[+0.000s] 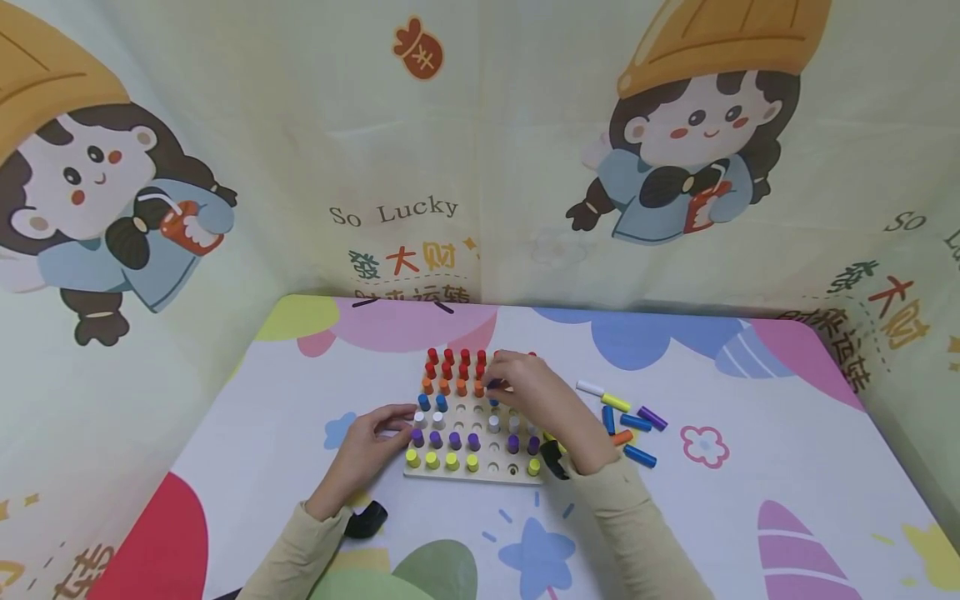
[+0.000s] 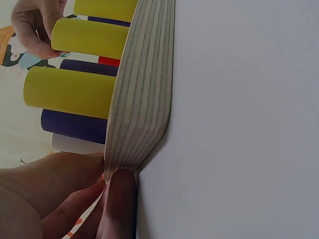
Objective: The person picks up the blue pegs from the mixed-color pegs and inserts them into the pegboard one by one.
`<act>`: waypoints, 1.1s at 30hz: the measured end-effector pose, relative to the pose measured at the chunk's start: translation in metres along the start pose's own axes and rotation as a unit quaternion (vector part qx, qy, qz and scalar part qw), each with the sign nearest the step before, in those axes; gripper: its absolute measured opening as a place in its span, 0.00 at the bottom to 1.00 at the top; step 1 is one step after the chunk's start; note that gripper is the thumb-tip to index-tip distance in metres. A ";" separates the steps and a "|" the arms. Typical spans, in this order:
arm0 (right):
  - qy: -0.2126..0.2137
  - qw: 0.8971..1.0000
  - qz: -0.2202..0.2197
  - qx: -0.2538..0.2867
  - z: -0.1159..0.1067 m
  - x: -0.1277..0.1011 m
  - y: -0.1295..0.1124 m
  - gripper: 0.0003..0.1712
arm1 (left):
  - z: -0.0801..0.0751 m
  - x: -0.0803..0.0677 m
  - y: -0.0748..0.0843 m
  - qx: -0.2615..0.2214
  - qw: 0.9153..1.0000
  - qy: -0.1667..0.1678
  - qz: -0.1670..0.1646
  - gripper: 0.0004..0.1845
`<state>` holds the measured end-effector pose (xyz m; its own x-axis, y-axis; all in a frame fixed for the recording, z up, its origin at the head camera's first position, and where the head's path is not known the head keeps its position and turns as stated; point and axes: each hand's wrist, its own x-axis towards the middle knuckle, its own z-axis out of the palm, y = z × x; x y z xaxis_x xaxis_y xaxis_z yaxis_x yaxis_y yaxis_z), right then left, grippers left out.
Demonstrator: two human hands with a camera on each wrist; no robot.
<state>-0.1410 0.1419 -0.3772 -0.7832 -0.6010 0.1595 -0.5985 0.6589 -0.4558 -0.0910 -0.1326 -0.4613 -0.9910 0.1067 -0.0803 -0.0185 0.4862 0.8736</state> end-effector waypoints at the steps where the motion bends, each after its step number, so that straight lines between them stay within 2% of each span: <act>1: -0.002 1.000 0.003 -0.002 0.000 0.001 -0.001 0.08 | 0.000 0.000 0.000 0.000 1.000 0.000 0.000 0.18; 6: -0.011 1.000 0.018 -0.002 0.002 0.005 -0.008 0.08 | 0.000 0.000 -0.001 0.003 1.000 -0.001 0.000 0.18; 12: -0.013 1.000 0.014 0.015 0.003 0.008 -0.012 0.08 | 0.000 0.000 -0.001 0.004 1.000 -0.001 -0.003 0.18; 24: -0.001 1.000 0.020 0.007 0.011 0.014 -0.016 0.07 | 0.000 0.002 -0.001 0.007 1.000 -0.002 -0.010 0.18; 33: -0.009 1.000 0.024 0.011 0.013 0.018 -0.021 0.09 | -0.001 0.001 0.000 0.011 1.000 -0.001 -0.011 0.18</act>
<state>-0.1400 0.1114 -0.3766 -0.8076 -0.5771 0.1215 -0.5562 0.6770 -0.4820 -0.0916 -0.1333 -0.4614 -0.9903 0.0964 -0.1005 -0.0381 0.5067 0.8613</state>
